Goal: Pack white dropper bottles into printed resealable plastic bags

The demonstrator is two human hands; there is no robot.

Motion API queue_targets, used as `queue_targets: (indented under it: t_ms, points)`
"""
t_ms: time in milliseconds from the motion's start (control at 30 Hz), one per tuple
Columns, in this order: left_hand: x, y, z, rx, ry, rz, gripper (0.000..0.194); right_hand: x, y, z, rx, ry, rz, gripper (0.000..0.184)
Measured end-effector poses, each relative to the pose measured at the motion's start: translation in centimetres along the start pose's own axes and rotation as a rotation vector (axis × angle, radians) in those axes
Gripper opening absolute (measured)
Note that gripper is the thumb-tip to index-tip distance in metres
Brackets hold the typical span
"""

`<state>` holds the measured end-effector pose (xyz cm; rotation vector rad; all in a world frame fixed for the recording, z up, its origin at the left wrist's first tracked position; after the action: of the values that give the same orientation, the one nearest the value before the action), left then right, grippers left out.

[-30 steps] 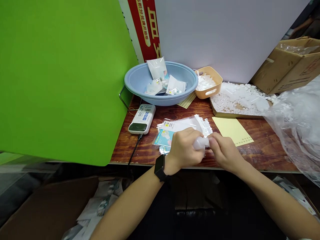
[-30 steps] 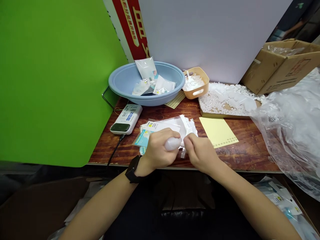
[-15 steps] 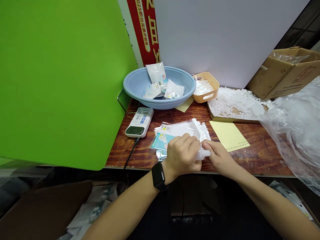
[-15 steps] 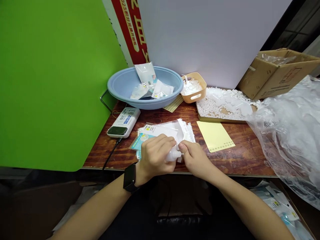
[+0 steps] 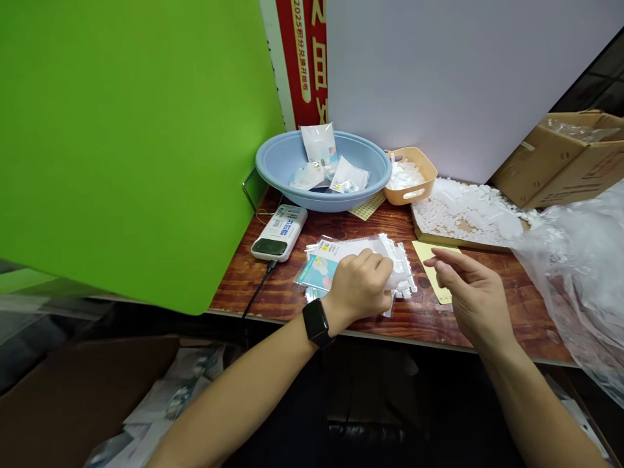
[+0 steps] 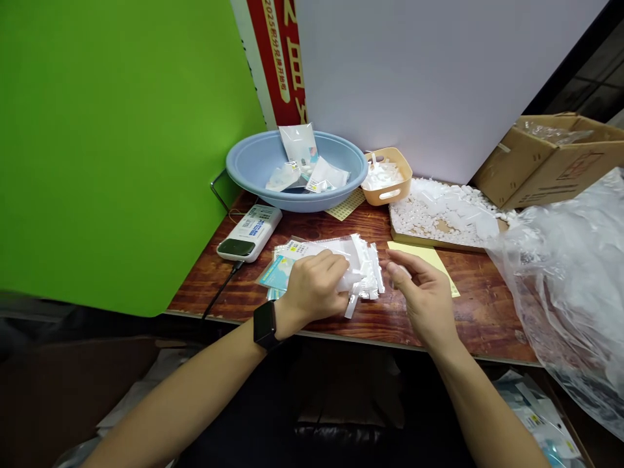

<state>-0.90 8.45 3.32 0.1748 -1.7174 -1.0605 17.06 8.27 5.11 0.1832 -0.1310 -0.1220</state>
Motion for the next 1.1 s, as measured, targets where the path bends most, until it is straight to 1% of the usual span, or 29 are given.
queue_targets:
  t_ms: [67, 100, 167, 233, 333, 400, 467, 567, 733, 833, 900, 967, 1033, 1100]
  points:
    - [-0.4, 0.2, -0.3, -0.013, -0.011, 0.014, 0.008, -0.1, 0.1, -0.1, 0.035, 0.006, -0.070, 0.025]
    - [-0.5, 0.3, -0.5, -0.018, -0.016, 0.015, 0.008, -0.3, 0.2, -0.2, 0.030, 0.049, -0.073, 0.022]
    - [-0.7, 0.4, -0.6, -0.019, -0.022, 0.008, 0.009, -0.8, 0.3, -0.5, -0.020, 0.155, -0.048, 0.021]
    - [-0.8, 0.6, -0.7, -0.024, -0.022, -0.005, 0.009, -1.1, 0.4, -0.6, -0.101, 0.248, -0.033, 0.022]
    - [-1.0, 0.8, -0.8, -0.040, -0.016, -0.042, 0.010, -1.3, 0.5, -0.6, -0.204, 0.367, -0.014, 0.020]
    - [-1.1, 1.0, -1.0, -0.047, -0.015, -0.063, 0.011, -1.1, 0.6, -0.4, -0.225, 0.402, -0.005, 0.025]
    - [-1.2, 1.1, -1.1, -0.049, -0.021, -0.064, 0.011, -0.8, 0.7, -0.4, -0.203, 0.391, -0.017, 0.026]
    - [-1.5, 1.4, -1.3, -0.052, -0.037, -0.050, 0.010, -0.5, 0.7, -0.5, -0.127, 0.337, -0.026, 0.024]
    - [-1.9, 1.7, -2.1, -0.057, -0.045, -0.047, 0.006, -0.6, 0.3, -0.4, 0.160, 0.048, -0.054, 0.019]
    - [-2.1, 1.9, -2.4, -0.055, -0.045, -0.055, 0.006, -0.5, 0.1, -0.2, 0.275, -0.048, -0.061, 0.016]
    - [-2.2, 2.0, -2.4, -0.048, -0.042, -0.046, 0.006, -0.4, 0.0, -0.1, 0.350, -0.091, -0.020, 0.014]
    - [-2.3, 2.1, -2.1, -0.025, -0.031, -0.032, 0.005, -0.2, -0.1, -0.1, 0.427, -0.146, 0.048, 0.014]
    - [-2.3, 2.1, -1.8, 0.002, -0.019, -0.010, 0.005, 0.0, -0.2, -0.1, 0.492, -0.191, 0.124, 0.017]
    - [-2.4, 2.1, -1.7, 0.009, -0.011, 0.013, 0.006, 0.2, -0.3, -0.2, 0.539, -0.215, 0.174, 0.021]
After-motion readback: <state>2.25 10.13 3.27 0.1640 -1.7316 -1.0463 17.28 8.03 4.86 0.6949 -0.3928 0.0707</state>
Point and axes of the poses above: each hand's wrist, its own y-axis towards the middle knuckle, its own x-axis out of the back of the hand, z = x × y, the point moved 3 cm from there along y, towards the middle knuckle, and after that the axes turned 2 degrees about -z, right-handed, at the moved point
